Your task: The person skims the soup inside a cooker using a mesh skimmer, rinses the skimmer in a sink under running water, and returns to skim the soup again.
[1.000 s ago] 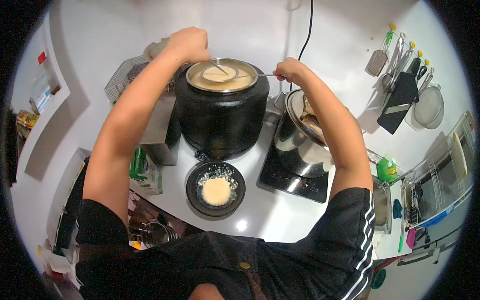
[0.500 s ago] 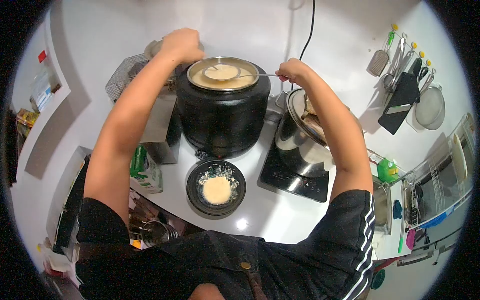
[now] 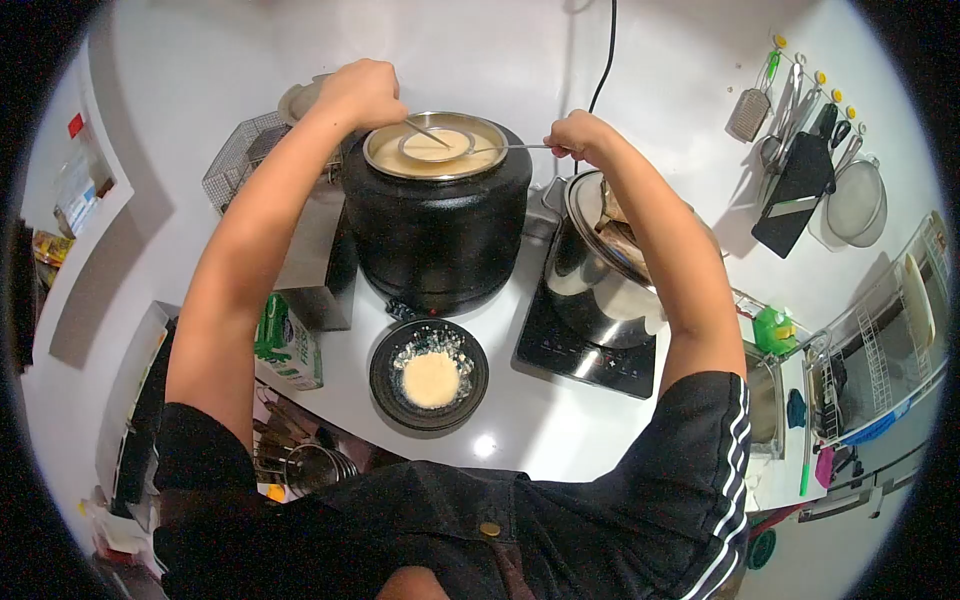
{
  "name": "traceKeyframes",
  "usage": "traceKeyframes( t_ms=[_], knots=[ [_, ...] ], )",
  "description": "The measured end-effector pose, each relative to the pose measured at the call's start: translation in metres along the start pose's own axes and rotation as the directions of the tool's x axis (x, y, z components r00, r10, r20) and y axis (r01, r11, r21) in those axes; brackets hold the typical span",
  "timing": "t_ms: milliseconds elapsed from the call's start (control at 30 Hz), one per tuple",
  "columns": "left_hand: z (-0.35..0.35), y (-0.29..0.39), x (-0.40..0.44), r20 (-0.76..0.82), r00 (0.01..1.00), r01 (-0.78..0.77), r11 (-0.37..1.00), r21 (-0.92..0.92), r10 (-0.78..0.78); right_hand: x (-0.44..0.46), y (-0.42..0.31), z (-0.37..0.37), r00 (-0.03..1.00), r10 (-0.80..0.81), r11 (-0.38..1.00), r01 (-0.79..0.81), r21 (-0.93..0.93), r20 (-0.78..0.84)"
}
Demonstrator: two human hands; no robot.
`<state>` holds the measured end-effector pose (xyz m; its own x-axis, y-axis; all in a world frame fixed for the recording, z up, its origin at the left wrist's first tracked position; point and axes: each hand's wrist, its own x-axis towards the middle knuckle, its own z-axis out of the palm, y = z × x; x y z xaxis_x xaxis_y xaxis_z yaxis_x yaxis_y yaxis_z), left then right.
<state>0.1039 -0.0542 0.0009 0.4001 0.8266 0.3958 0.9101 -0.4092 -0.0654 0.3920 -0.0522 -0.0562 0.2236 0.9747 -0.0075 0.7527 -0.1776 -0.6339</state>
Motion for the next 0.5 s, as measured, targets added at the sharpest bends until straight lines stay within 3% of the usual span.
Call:
traceKeyframes(
  t_ms=[133,200,300,400,500],
  knots=[
    [0.003,-0.005,0.001,-0.017,0.998,0.06,0.998,0.024,-0.06,-0.001,0.0,-0.002,0.998,-0.054,0.997,0.056,-0.053,0.04],
    [0.005,-0.006,0.001,-0.008,1.0,-0.002,0.999,-0.046,0.002,-0.003,0.0,-0.002,0.999,0.03,0.998,-0.032,0.049,0.03],
    [0.006,-0.007,0.0,-0.051,0.996,0.067,0.998,-0.014,-0.068,-0.004,0.0,0.0,1.0,0.008,0.998,-0.01,0.066,0.022],
    [0.006,-0.009,0.002,0.03,0.999,0.048,0.996,-0.069,-0.046,-0.004,-0.001,-0.002,1.0,0.018,0.998,-0.019,0.054,0.021],
    [0.009,-0.012,0.001,-0.004,0.998,0.062,0.998,-0.014,-0.062,-0.004,-0.001,-0.002,1.0,0.017,0.997,-0.018,0.073,0.019]
  ],
)
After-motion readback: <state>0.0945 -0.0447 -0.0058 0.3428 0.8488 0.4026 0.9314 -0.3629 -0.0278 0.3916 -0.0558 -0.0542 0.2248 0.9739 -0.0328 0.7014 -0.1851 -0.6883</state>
